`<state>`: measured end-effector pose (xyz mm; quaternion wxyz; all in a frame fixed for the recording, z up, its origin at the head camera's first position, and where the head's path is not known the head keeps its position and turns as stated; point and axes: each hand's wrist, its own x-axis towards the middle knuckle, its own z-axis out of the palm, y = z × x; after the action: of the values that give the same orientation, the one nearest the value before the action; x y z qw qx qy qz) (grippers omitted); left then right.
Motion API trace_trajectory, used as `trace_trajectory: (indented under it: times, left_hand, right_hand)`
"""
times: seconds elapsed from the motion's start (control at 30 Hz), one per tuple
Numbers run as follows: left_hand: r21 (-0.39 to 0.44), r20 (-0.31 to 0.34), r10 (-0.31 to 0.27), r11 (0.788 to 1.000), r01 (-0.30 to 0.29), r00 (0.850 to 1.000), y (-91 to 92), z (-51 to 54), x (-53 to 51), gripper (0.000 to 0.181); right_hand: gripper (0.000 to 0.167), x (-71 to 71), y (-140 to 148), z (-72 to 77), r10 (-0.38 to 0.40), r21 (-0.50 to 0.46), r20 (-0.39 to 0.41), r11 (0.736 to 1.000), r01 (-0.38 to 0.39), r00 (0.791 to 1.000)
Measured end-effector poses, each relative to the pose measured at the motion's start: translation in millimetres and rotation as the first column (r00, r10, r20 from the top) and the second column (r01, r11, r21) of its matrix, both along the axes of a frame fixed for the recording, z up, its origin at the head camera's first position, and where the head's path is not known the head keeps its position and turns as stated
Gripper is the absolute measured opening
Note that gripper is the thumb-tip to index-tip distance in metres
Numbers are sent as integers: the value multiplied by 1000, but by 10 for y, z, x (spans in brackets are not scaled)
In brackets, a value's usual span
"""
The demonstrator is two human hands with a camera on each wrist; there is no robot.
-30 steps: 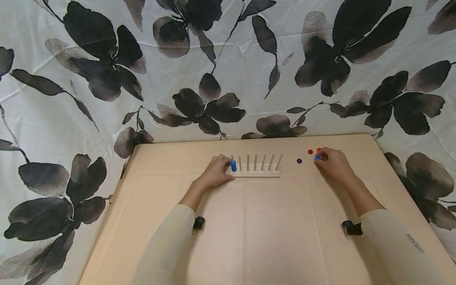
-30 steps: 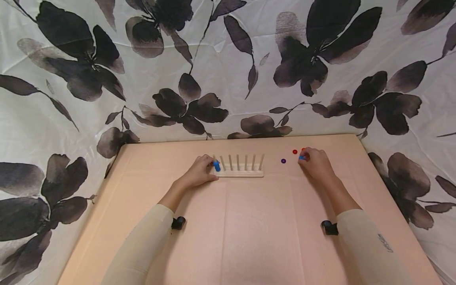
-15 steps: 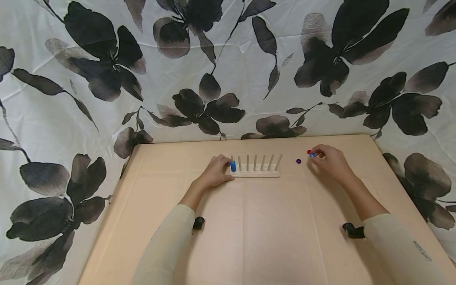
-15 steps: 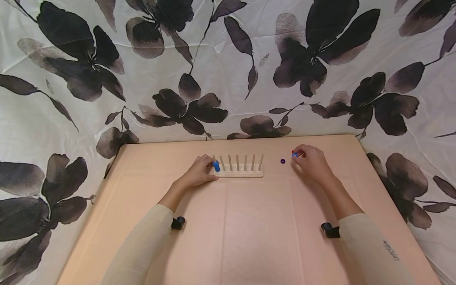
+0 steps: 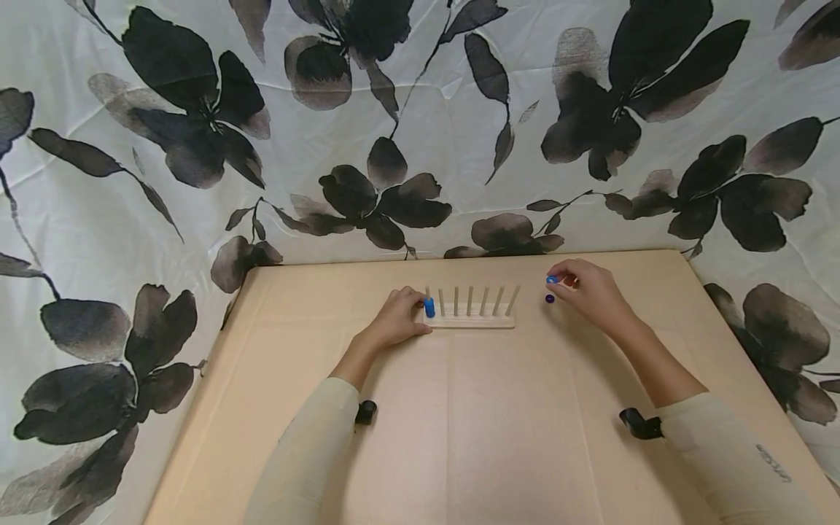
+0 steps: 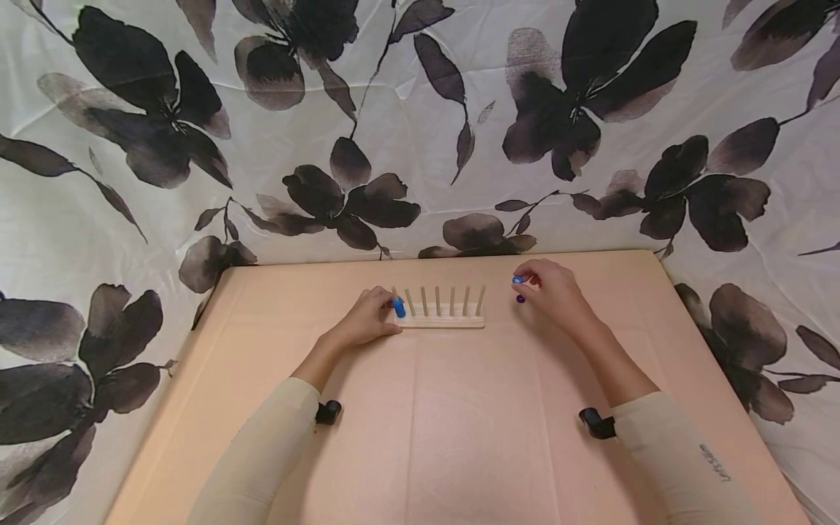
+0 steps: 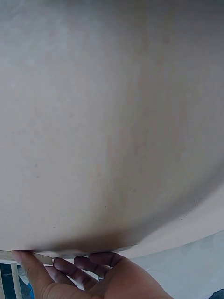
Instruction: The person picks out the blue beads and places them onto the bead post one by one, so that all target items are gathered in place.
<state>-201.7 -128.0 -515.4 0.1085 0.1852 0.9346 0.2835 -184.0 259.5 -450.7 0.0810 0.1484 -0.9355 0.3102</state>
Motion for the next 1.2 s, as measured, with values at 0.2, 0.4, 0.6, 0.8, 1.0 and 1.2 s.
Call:
trace_trajectory:
  times: [0.2, 0.4, 0.6, 0.8, 1.0, 1.2]
  left_hand:
    - [-4, -1, -3, 1000, 3, 1000, 3, -5, 0, 62]
    - [2, 2, 1, 1000, -1, 1000, -7, -13, 12, 62]
    - [16, 0, 5, 1000, -5, 1000, -16, -15, 24, 60]
    - [29, 5, 8, 1000, -8, 1000, -34, -19, 24, 60]
    - [40, -8, 14, 999, -14, 1000, -44, -47, 25, 60]
    - [62, -13, 19, 998, -18, 1000, -53, -63, 38, 60]
  right_hand:
    - [14, -18, -179, 91, 46, -22, -23, 999, -46, 999]
    - [15, -24, -388, 175, 81, -16, -15, 997, -81, 997]
    - [17, -24, -594, 238, 97, -30, 4, 995, -97, 995]
    - [18, -58, -822, 297, 158, -24, -29, 987, -159, 987]
    - [19, -72, -1064, 327, 211, -9, -62, 977, -212, 975]
    - [19, -111, -1273, 343, 238, 5, -43, 971, -238, 970]
